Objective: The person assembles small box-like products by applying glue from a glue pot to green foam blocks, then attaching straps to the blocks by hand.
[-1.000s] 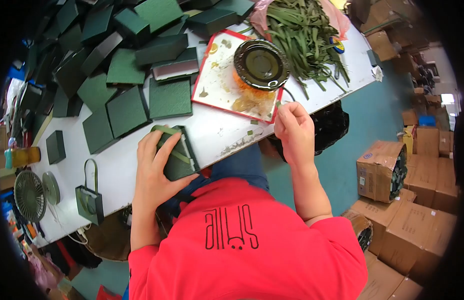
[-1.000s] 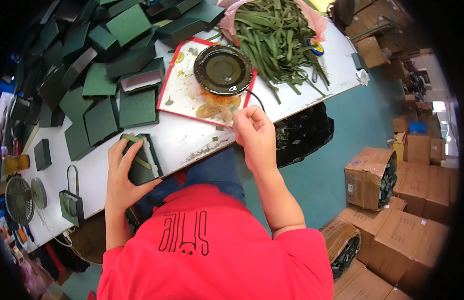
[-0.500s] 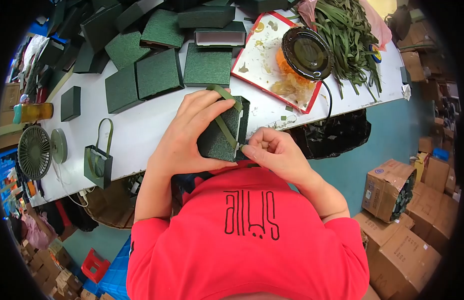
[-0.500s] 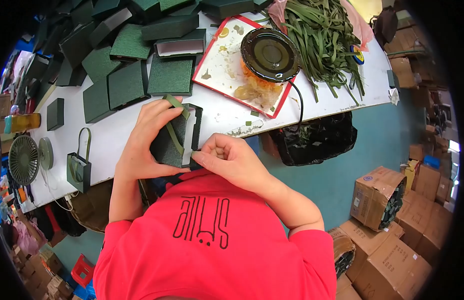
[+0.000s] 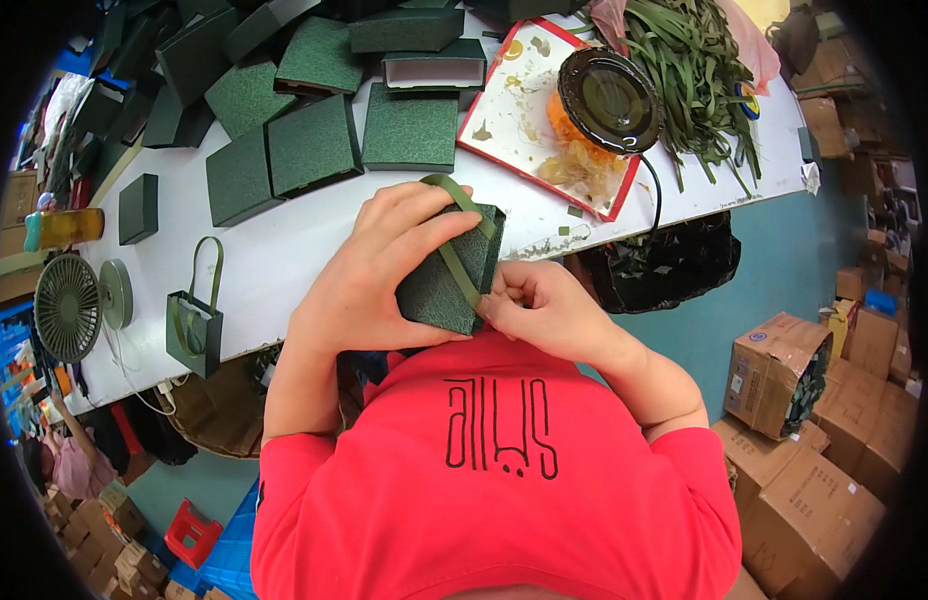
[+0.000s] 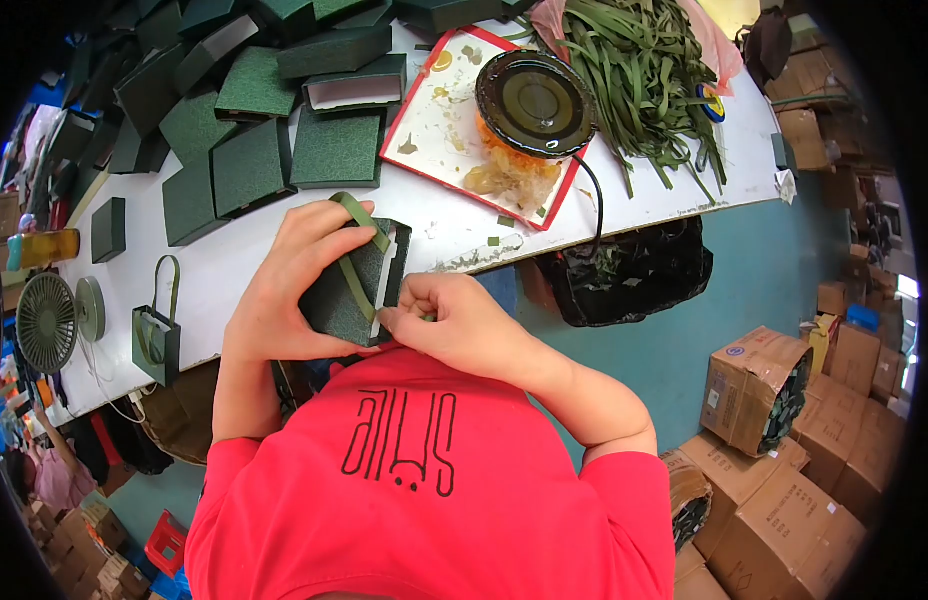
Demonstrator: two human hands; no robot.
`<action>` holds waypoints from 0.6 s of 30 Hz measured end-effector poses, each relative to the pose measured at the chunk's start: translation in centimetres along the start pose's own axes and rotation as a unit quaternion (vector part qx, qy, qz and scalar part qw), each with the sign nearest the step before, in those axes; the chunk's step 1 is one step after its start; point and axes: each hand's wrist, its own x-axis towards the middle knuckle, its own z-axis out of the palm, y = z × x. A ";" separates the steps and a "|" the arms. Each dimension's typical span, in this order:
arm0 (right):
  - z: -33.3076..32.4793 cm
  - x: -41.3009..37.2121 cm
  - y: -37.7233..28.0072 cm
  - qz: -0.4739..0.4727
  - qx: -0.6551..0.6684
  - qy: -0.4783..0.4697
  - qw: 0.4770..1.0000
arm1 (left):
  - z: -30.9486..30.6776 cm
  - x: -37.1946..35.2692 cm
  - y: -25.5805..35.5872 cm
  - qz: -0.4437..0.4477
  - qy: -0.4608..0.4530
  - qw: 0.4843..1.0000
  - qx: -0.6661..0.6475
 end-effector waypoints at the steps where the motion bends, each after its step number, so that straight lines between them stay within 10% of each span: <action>1: -0.1 0.1 0.2 0.007 -0.014 -0.008 1.000 | 0.0 0.0 0.1 0.000 -0.007 1.000 0.005; 10: -1.4 0.0 -1.3 0.027 0.037 -0.050 0.998 | 0.4 -0.1 -0.3 -0.007 0.035 0.999 0.008; 14: -0.9 0.2 1.1 -0.314 -0.039 0.265 0.911 | 0.0 -0.6 -1.0 -0.009 0.055 0.997 0.061; 18: -2.0 -3.0 1.1 -0.193 0.033 -0.009 0.981 | 0.4 -0.2 -0.7 -0.010 0.109 0.991 0.075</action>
